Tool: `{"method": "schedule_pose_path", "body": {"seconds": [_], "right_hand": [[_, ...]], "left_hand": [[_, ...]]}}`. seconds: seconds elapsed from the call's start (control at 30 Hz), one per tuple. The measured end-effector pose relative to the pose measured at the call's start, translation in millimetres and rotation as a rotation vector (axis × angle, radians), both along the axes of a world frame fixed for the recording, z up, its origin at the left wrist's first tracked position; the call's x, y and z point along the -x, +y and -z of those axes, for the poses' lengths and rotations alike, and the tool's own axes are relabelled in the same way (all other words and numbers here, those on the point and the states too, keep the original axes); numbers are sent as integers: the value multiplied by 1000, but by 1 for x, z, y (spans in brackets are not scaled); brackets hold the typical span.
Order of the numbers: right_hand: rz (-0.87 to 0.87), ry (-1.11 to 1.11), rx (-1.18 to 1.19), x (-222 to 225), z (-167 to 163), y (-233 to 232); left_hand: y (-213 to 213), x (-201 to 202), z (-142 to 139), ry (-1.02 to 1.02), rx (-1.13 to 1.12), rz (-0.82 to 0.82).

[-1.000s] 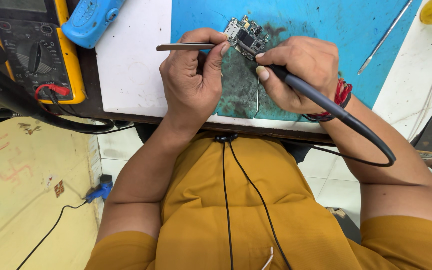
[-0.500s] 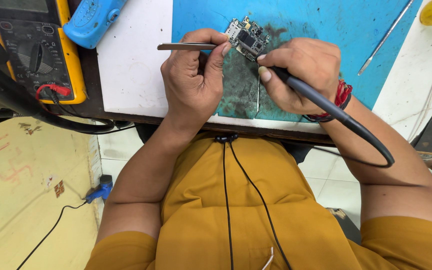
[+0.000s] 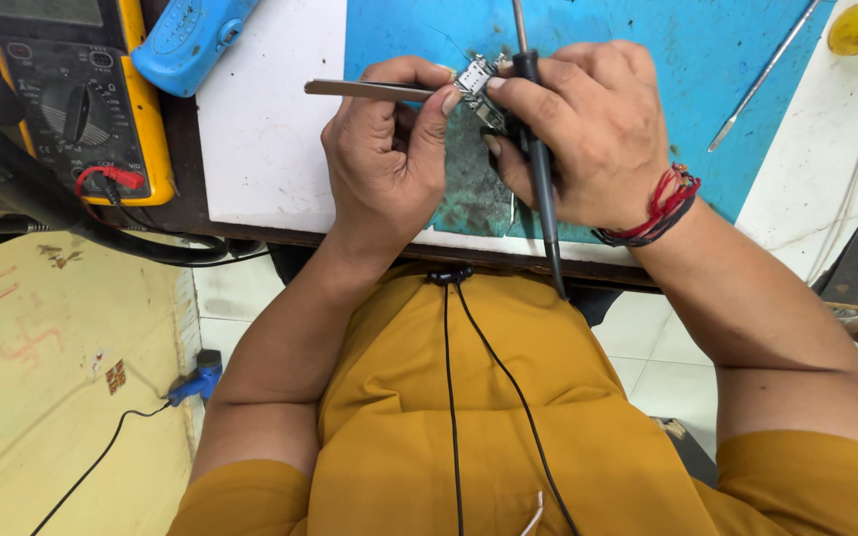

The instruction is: The person solders components on a small circuit board at a workbench, holding the board steady with a flat metal tool in one hand while applying a soldering iron to the board's contacts with the other hand. They reposition the board repeatedly to solder different points and set the board down on the mat near the end.

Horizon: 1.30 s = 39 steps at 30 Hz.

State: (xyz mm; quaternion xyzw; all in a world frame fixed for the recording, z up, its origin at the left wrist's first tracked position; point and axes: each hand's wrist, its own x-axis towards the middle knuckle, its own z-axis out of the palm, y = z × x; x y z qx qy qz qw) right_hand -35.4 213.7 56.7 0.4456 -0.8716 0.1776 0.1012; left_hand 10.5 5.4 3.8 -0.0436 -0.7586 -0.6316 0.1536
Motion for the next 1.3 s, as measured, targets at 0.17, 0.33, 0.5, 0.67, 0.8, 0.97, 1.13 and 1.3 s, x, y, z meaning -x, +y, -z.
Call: {"method": "schedule_pose_path", "body": {"seconds": [0.17,0.33,0.5,0.67,0.8,0.97,1.13,1.3], "right_hand": [[-8,43,24,-2,6,8],[69,-170,326,-7,21,15],[116,-115,324,-8,29,24],[27,-158,421,-7,29,26],[5,-177,404,-6,25,24],[-16,-215,350,-6,22,23],[-50,-207,328,-4,20,21],[-55,-225,306,-4,19,20]], "left_hand": [[0,-1,1,19,-54,25],[0,-1,3,19,-83,46],[-1,-1,2,25,-68,55],[-1,-1,0,-10,-96,59],[-1,-2,0,10,-51,48],[-1,1,2,30,-35,25],[0,1,3,32,-42,16],[0,1,1,0,-22,31]]}}
